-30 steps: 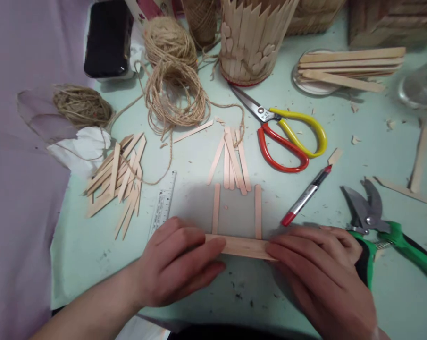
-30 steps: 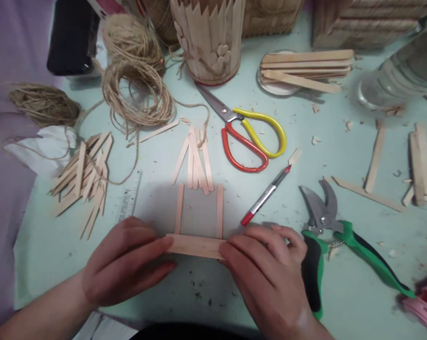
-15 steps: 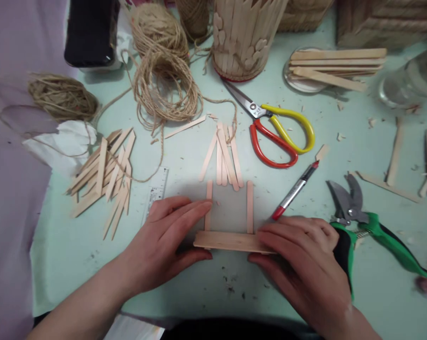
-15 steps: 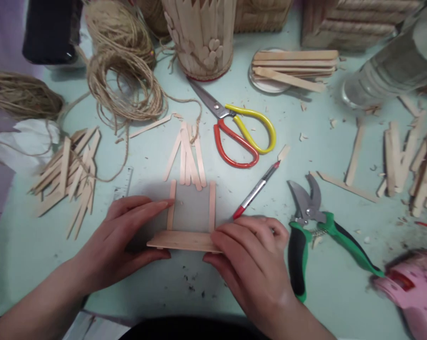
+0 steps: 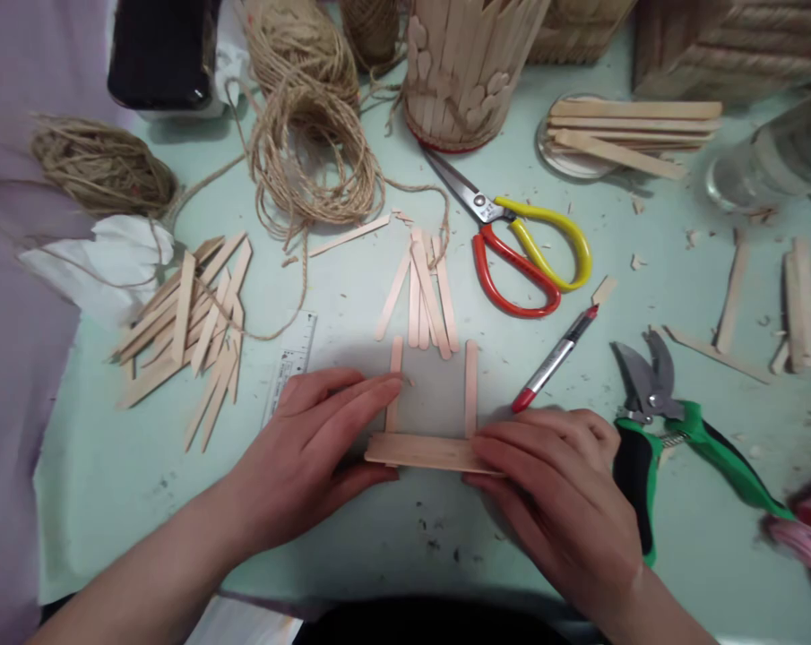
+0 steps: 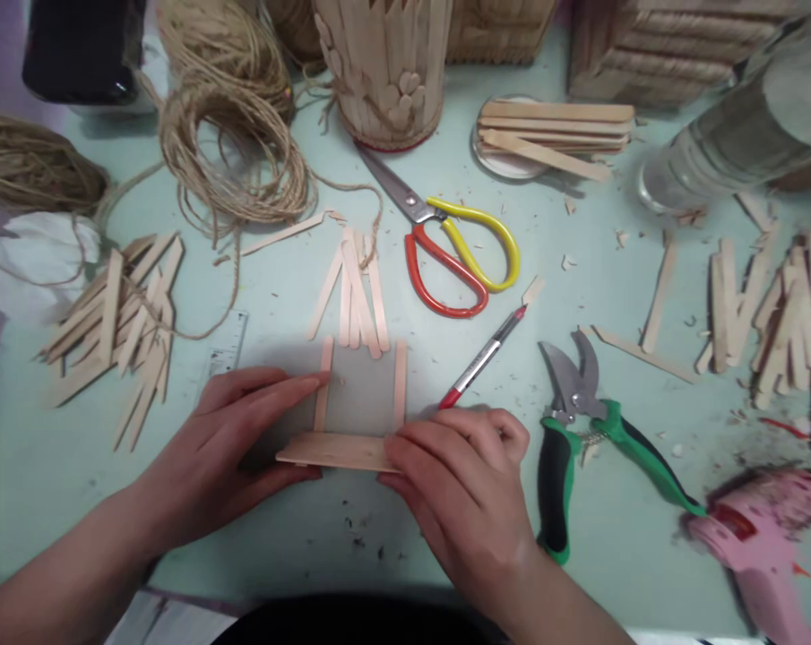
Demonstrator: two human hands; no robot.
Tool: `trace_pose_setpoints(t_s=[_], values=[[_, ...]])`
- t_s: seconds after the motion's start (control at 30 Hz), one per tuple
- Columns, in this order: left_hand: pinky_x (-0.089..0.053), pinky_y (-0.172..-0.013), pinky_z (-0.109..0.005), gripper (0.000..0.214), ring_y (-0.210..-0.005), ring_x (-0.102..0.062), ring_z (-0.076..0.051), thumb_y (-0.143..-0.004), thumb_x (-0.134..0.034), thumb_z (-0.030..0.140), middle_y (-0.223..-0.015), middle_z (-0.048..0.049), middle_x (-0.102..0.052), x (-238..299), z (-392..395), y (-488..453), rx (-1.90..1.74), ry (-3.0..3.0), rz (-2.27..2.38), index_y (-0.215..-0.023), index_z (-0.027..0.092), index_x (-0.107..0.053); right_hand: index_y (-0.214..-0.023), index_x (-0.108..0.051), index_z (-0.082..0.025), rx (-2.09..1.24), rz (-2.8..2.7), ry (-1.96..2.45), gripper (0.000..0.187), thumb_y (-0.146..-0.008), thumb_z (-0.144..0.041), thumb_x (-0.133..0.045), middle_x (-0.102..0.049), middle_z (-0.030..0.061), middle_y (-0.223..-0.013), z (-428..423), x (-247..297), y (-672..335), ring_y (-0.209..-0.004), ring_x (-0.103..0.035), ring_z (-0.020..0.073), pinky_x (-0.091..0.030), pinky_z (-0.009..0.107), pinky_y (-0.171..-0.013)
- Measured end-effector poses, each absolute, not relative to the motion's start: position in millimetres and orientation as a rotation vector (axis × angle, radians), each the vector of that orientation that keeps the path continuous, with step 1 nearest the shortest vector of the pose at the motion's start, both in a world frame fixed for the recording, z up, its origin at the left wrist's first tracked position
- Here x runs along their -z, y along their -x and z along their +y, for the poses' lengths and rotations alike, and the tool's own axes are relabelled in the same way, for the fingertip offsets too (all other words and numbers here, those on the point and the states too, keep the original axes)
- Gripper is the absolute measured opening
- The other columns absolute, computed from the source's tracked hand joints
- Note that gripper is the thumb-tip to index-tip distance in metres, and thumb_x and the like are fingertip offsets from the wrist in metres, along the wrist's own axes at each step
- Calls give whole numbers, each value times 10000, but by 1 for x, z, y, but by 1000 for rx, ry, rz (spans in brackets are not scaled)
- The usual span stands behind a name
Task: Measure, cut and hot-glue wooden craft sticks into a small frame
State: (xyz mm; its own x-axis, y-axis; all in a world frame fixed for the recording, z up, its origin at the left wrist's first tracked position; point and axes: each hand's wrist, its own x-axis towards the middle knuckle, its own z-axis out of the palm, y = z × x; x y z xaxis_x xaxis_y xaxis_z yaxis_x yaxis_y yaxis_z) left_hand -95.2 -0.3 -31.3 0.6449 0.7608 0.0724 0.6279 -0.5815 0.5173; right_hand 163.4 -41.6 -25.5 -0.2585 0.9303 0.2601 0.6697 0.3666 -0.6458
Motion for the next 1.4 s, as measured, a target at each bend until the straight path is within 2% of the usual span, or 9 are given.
trace_pose_setpoints(t_s=[0.2, 0.4, 1.0, 1.2, 1.4], values=[[-438, -925, -397, 584, -1123, -549, -268, -954, -569, 480, -1308, -120, -651, 32, 0, 93, -399, -2427, 1081, -1417, 153, -428, -983, -697, -179, -597, -2065, 1349, 105, -920, -123, -634, -759, 46, -919, -43, 29, -167, -898, -618, 219, -362, 413, -775], [-445, -923, -390, 501, -1125, -569, -264, -977, -550, 407, -1310, -123, -651, 31, 0, 92, -387, -2434, 1087, -1407, 163, -462, -962, -700, -177, -545, -2026, 1320, 131, -959, -144, -574, -757, 38, -895, -44, 35, -166, -879, -623, 213, -362, 407, -757], [-433, -940, -394, 490, -1131, -547, -266, -966, -572, 427, -1336, -119, -640, 29, 0, 91, -371, -2431, 1093, -1355, 143, -482, -991, -690, -179, -586, -2109, 1307, 156, -907, -73, -612, -763, 35, -916, -40, 28, -169, -859, -661, 203, -387, 390, -741], [-441, -936, -391, 481, -1132, -555, -261, -966, -581, 389, -1332, -118, -642, 29, 0, 92, -366, -2418, 1101, -1378, 165, -470, -980, -692, -180, -582, -2092, 1327, 124, -932, -112, -600, -759, 25, -901, -40, 29, -167, -855, -659, 197, -378, 389, -747], [-434, -944, -396, 445, -1137, -550, -262, -967, -580, 365, -1335, -117, -643, 28, 0, 92, -357, -2422, 1092, -1355, 168, -488, -981, -696, -170, -578, -2095, 1300, 144, -903, -78, -618, -762, 38, -909, -42, 28, -169, -857, -667, 210, -386, 397, -754]])
